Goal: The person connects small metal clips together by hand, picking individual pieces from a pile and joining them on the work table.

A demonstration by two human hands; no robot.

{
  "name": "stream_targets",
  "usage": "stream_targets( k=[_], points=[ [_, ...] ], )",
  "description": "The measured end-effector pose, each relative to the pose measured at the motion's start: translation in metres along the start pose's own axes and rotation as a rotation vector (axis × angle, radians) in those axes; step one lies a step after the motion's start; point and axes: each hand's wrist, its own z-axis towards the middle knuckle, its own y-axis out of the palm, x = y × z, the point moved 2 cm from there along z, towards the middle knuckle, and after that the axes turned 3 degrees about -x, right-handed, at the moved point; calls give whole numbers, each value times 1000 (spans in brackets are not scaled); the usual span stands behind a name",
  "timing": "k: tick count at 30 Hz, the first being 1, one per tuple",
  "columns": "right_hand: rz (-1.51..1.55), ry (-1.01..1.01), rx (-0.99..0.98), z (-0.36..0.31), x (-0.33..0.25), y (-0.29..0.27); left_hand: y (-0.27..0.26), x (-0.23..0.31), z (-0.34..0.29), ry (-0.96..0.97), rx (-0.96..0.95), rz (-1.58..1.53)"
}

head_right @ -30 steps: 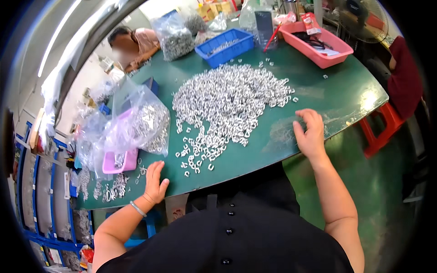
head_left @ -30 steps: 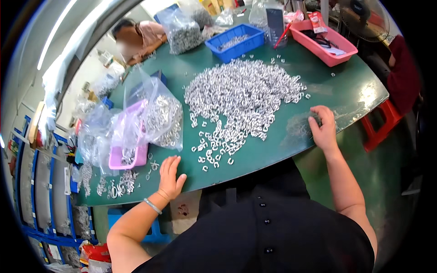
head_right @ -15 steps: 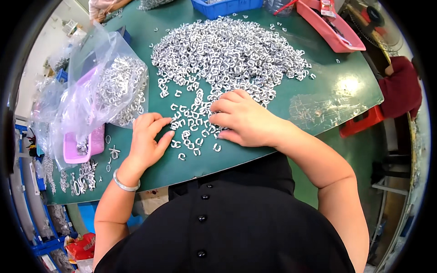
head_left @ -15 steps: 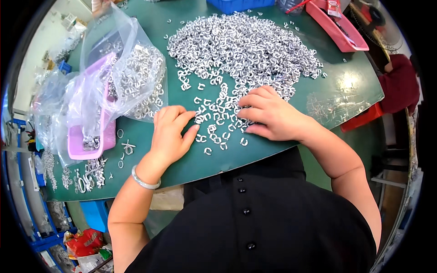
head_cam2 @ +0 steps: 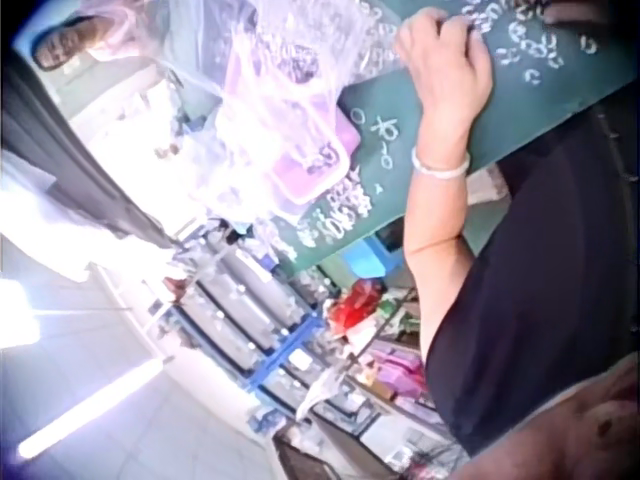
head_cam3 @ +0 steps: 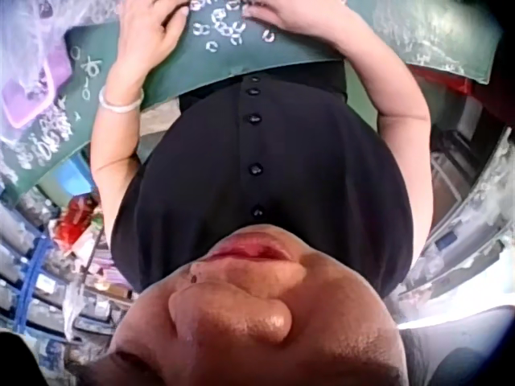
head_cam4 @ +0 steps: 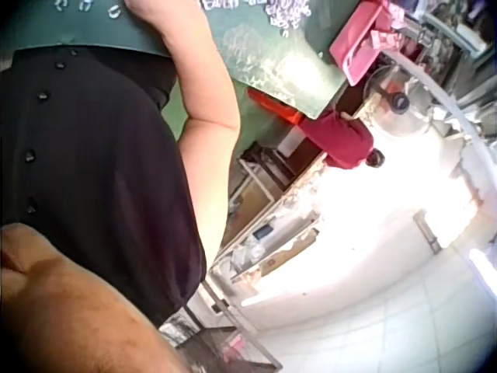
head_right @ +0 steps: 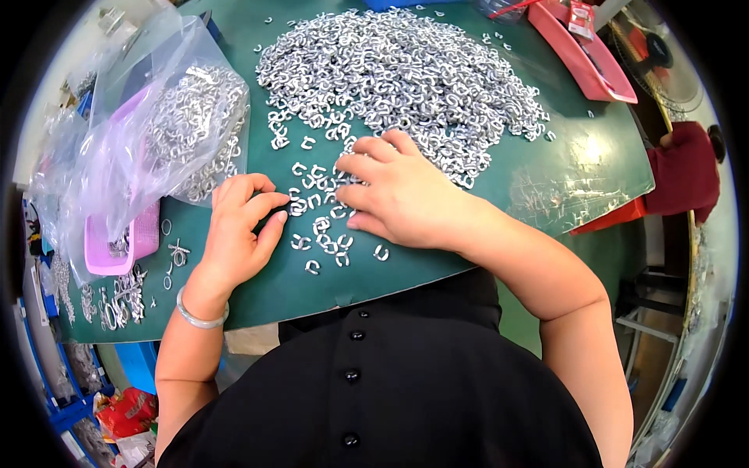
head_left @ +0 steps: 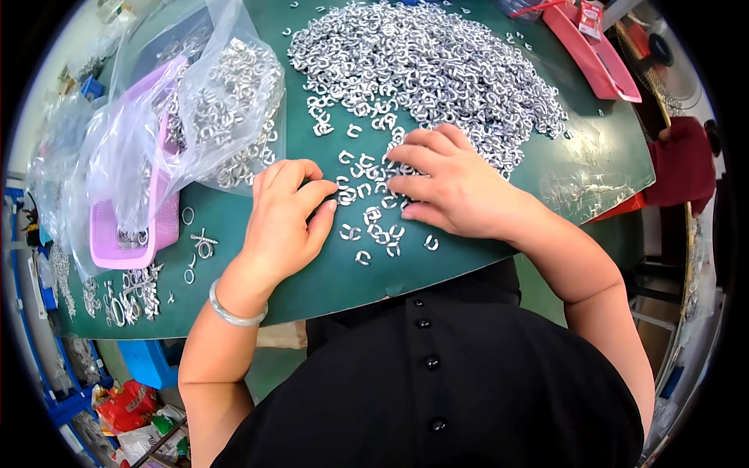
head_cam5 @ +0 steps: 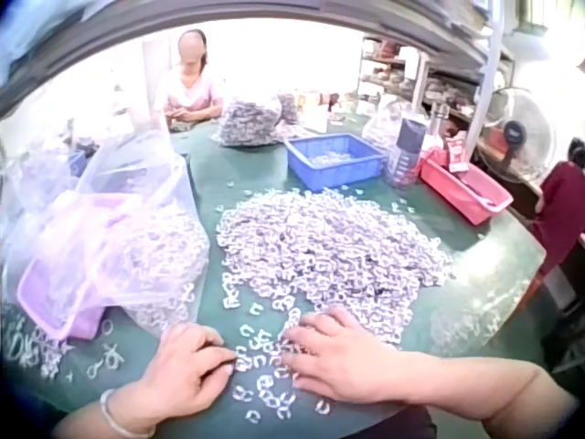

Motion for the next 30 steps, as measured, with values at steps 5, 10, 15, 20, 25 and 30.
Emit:
stream_targets(
  k=[5,10,15,20,25,30],
  points=[
    [48,-32,58,19,-6,7,0,-3,-4,-16,86,-22],
    [-27,45,28,25,-2,7,-1,-3,-6,-24,49,-57],
    [99,37,48,30,-8,9,-3,-6,-5,-93,46,-79],
    [27,8,97,27,-13,14,-3,-3,-6,-40,-9,53],
    [27,51,93,26,-9,10,-1,-9,-8,-47,32,38],
    [72,48,77,28,-13,13,-1,-7,-4,-78,54,-37]
  ],
)
